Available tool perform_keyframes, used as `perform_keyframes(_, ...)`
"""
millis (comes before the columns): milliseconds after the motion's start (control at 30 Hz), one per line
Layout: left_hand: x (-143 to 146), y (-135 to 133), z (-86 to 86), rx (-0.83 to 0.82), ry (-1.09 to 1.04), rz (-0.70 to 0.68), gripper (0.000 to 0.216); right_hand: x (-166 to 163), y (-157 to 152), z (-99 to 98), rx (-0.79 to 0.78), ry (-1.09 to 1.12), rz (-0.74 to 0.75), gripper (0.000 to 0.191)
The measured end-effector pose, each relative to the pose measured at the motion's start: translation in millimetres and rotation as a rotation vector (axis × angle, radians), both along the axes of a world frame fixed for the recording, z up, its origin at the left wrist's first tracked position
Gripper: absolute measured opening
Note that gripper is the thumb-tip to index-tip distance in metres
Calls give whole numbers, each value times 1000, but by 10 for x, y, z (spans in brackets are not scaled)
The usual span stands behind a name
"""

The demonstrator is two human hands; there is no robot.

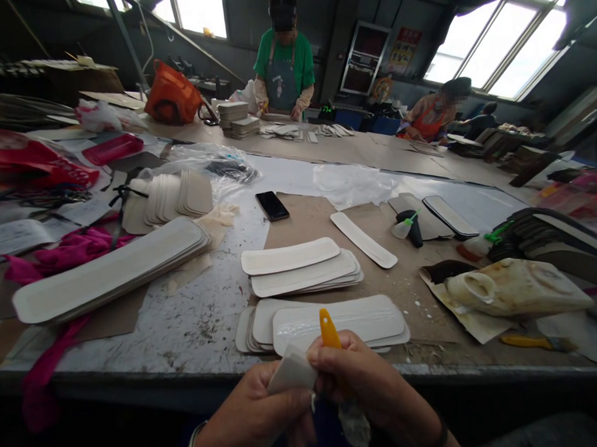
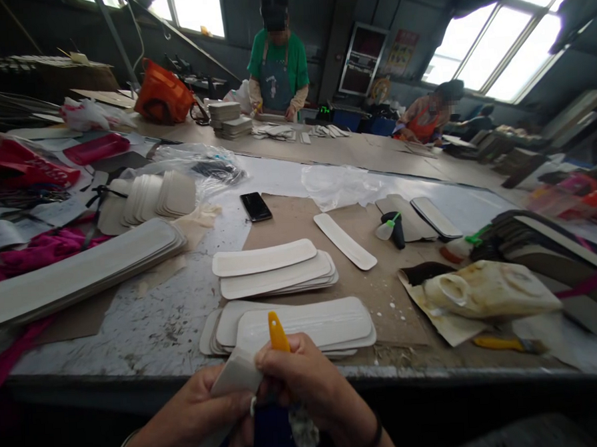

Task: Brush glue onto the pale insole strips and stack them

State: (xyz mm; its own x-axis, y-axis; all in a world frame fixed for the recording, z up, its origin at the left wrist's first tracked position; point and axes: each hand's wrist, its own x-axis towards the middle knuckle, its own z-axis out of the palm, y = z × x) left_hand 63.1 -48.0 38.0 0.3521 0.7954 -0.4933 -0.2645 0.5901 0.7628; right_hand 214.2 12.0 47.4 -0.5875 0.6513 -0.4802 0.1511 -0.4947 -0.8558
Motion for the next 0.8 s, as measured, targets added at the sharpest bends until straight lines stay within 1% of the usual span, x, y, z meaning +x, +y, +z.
perform_keyframes(67,2,-2,14,-19,-31,-25,34,18,-1,-11,-48,15,14,28)
perform_keyframes(167,6,1,-29,-34,-59,-19,32,27,-12,-5,-31,59,-24,32)
perform_keyframes(267,-6,-10,-143,25,-46,-29,32,23,-5,27,-31,76,-93,31)
perform_keyframes(367,-35,-46,-269,83,17,-41,35,9,33,55,-48,56,-154,31)
perform_keyframes(433,-52,-72,-326,85,46,-9,38,-1,61,50,-33,55,-255,33)
perform_keyframes(500,-56,-92,-357,72,66,40,42,-8,65,19,0,74,-366,36)
perform_keyframes(533,-50,-99,-367,68,70,57,43,-9,51,-7,18,81,-383,37)
perform_keyframes(567,-36,-104,-377,67,70,65,43,-8,24,-40,36,81,-369,39)
perform_keyframes(667,52,-116,-420,82,70,48,43,-1,-114,-162,58,22,-268,42)
perform_keyframes(700,95,-121,-443,81,71,40,43,3,-167,-201,60,-3,-266,43)
perform_keyframes(800,225,-152,-520,69,76,8,43,25,-271,-268,62,-42,-366,45)
